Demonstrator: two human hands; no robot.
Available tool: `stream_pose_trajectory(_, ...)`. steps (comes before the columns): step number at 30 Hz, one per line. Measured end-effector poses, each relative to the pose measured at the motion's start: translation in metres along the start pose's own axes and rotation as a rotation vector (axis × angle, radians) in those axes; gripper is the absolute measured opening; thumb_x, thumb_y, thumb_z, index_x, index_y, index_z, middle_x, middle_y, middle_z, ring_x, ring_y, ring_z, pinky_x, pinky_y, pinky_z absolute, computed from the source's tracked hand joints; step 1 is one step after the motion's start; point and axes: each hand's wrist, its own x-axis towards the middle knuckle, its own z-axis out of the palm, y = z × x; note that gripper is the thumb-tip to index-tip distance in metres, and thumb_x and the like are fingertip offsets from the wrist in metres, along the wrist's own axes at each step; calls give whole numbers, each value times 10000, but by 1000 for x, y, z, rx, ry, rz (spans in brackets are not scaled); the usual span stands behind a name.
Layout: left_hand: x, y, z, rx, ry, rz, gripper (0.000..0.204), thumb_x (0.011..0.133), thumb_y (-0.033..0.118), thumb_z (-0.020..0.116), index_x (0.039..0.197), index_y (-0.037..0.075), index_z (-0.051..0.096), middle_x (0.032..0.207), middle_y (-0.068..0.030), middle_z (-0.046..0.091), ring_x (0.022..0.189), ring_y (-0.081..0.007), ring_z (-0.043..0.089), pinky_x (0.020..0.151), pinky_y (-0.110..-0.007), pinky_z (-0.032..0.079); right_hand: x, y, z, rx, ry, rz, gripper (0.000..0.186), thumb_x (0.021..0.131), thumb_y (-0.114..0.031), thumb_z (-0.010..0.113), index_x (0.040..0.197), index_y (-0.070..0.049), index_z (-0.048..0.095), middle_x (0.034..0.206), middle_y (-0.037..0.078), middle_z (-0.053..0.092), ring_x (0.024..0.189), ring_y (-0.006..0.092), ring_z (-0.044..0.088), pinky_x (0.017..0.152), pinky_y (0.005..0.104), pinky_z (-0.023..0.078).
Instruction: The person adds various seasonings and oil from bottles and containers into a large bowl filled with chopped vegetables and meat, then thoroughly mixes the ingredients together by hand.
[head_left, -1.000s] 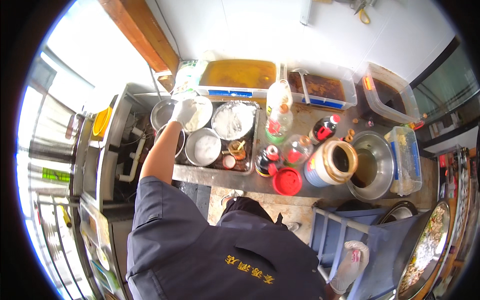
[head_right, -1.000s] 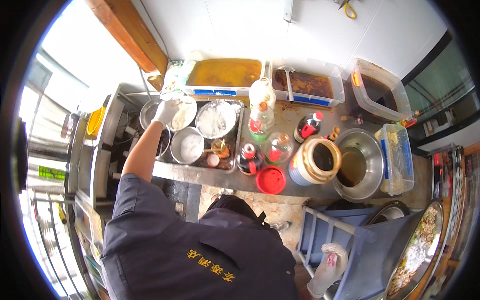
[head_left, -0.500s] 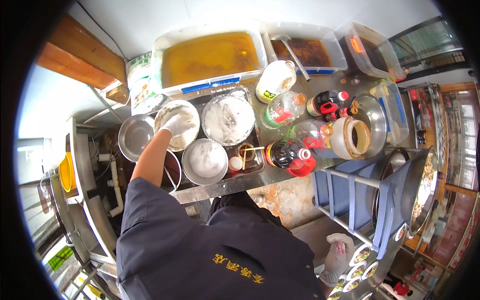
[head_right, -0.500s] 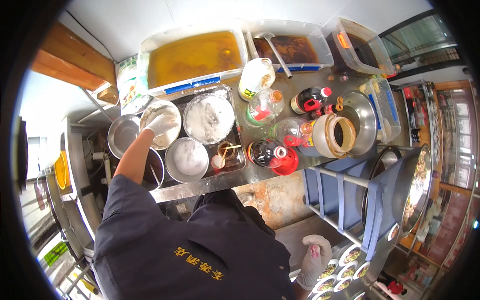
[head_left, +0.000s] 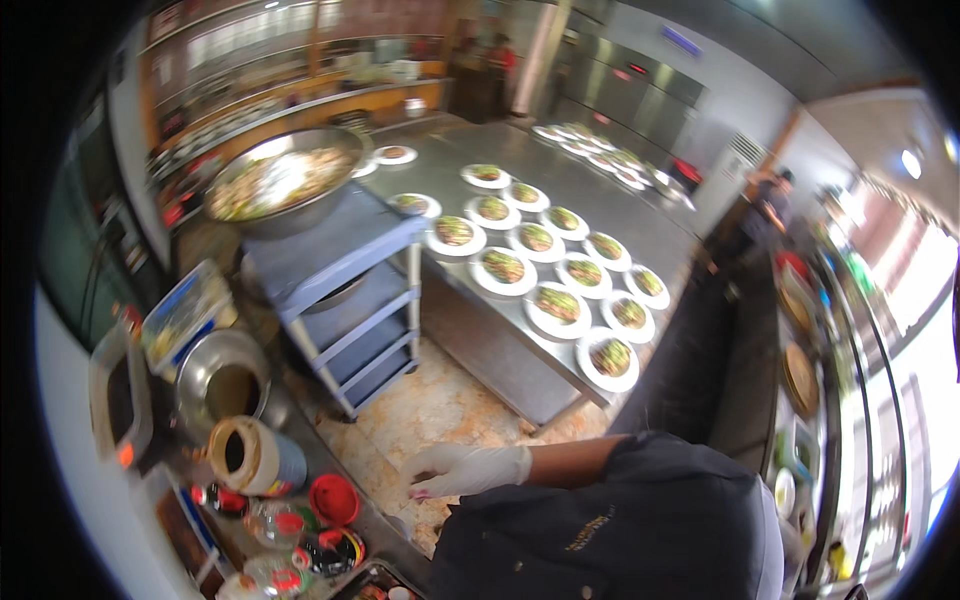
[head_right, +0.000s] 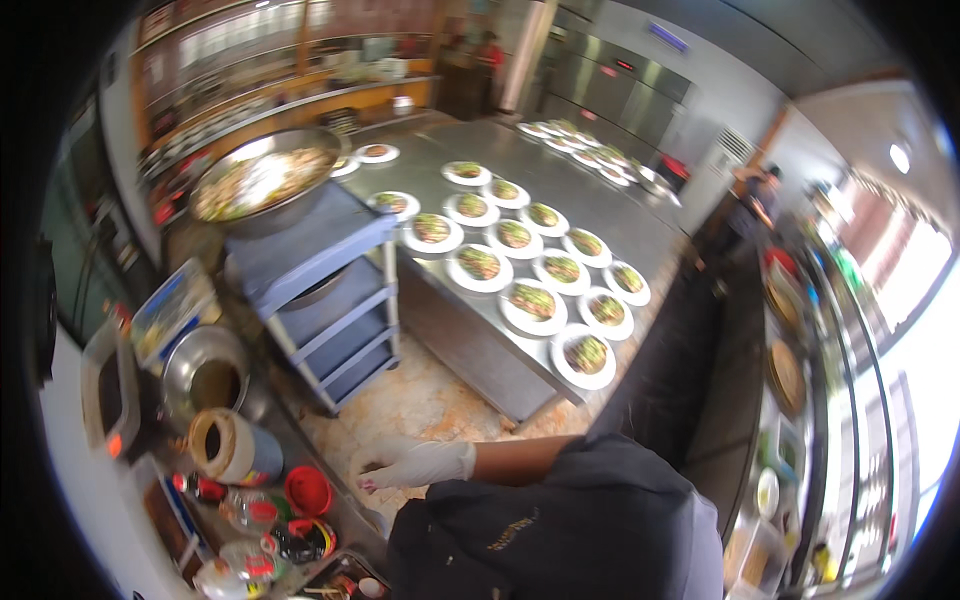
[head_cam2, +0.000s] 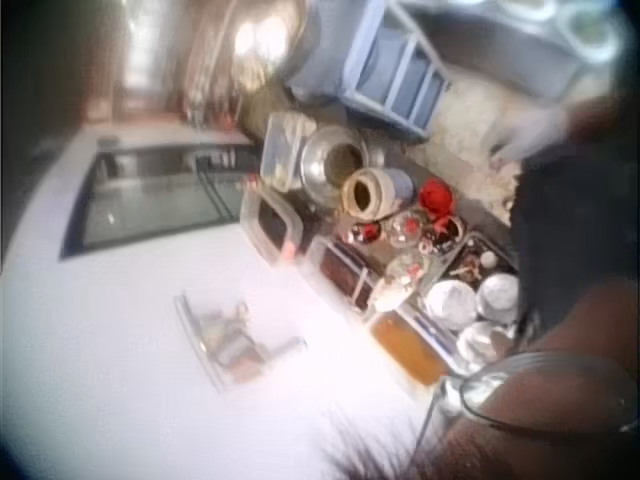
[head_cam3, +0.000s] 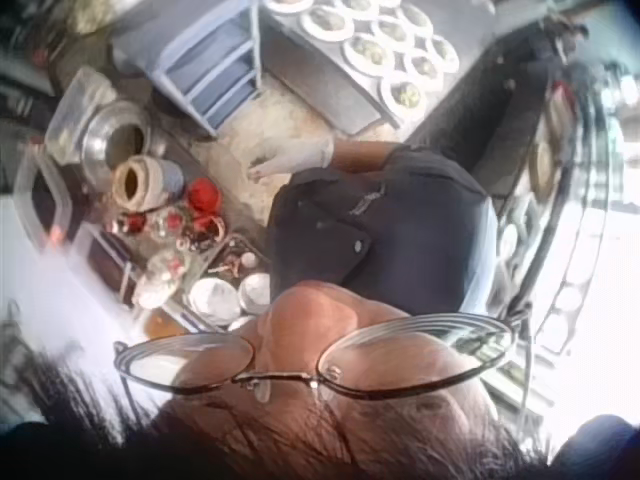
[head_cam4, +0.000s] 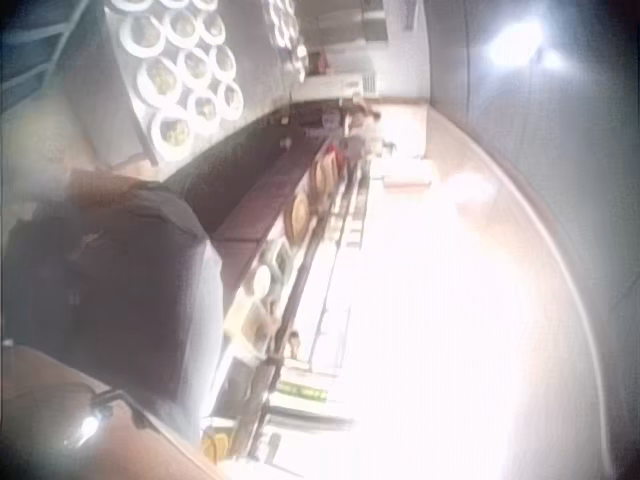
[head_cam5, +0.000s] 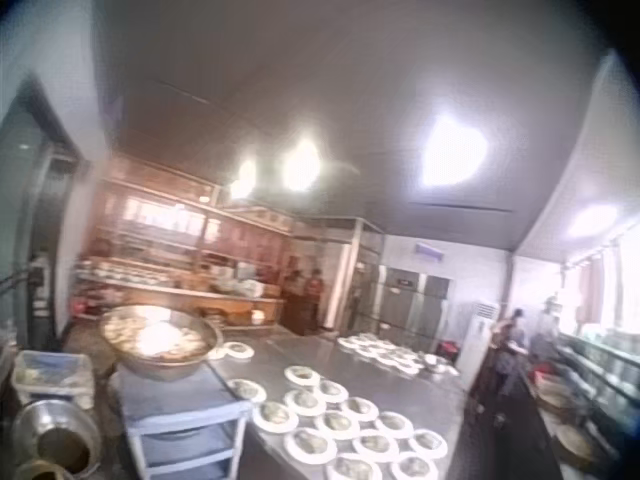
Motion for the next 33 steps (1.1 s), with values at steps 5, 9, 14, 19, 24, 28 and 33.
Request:
stream_pose_trajectory(5, 9, 13, -9, 0, -25, 21, 363, 991, 244, 467, 1253, 5, 545, 1262, -164, 565, 1169, -284, 528, 1022, -413, 422, -10, 5, 5, 130, -14, -111, 247, 969, -226, 569, 987, 17, 615, 891, 56, 632, 843, 110, 580, 742, 275, 478)
stream_pose_trajectory(9, -8, -28, -43, -58, 15, -81, 356, 994, 238, 463, 1248, 3, 546, 1259, -162, 567, 1161, -278, 533, 1010, -407, 431, -9, 2, 5, 138, -113, -4, 204, 968, -192, 558, 963, 6, 608, 901, 44, 615, 863, 104, 567, 781, 270, 466)
stream_pose_trajectory(14, -41, -76, -95, -447, 127, -272, 348, 996, 230, 458, 1243, 1, 548, 1255, -160, 568, 1151, -270, 539, 996, -399, 444, 28, 3, 11, 195, -242, 4, 166, 969, -155, 547, 984, 2, 598, 905, 27, 604, 853, 100, 540, 796, 261, 449)
stream_pose_trajectory(19, -80, -90, -151, -836, 432, -417, 341, 999, 222, 453, 1237, -1, 549, 1251, -158, 570, 1141, -262, 545, 981, -392, 456, 67, -4, 3, 226, -382, -59, 165, 960, -153, 544, 929, 1, 594, 876, 36, 597, 843, 107, 542, 805, 275, 444)
stream_pose_trajectory(24, -109, -57, -220, -1054, 749, -393, 333, 1002, 215, 449, 1232, -3, 551, 1247, -157, 572, 1131, -254, 551, 967, -384, 468, 108, 11, -26, 249, -424, -31, 178, 965, -165, 543, 931, 1, 597, 892, 42, 606, 844, 113, 548, 795, 285, 452)
stream_pose_trajectory(28, -101, 22, -266, -1181, 922, -224, 328, 1004, 209, 445, 1228, -5, 552, 1244, -155, 573, 1123, -248, 556, 955, -378, 478, 145, 28, -67, 368, -415, -87, 129, 964, -117, 536, 946, -8, 602, 901, 16, 588, 834, 88, 535, 762, 251, 450)
stream_pose_trajectory(33, -41, 185, -291, -1351, 832, 148, 321, 1006, 201, 440, 1222, -7, 554, 1240, -153, 575, 1113, -240, 562, 941, -371, 490, 196, 37, -150, 413, -367, -125, 122, 956, -107, 540, 962, -5, 607, 914, 18, 594, 862, 93, 548, 792, 256, 460)
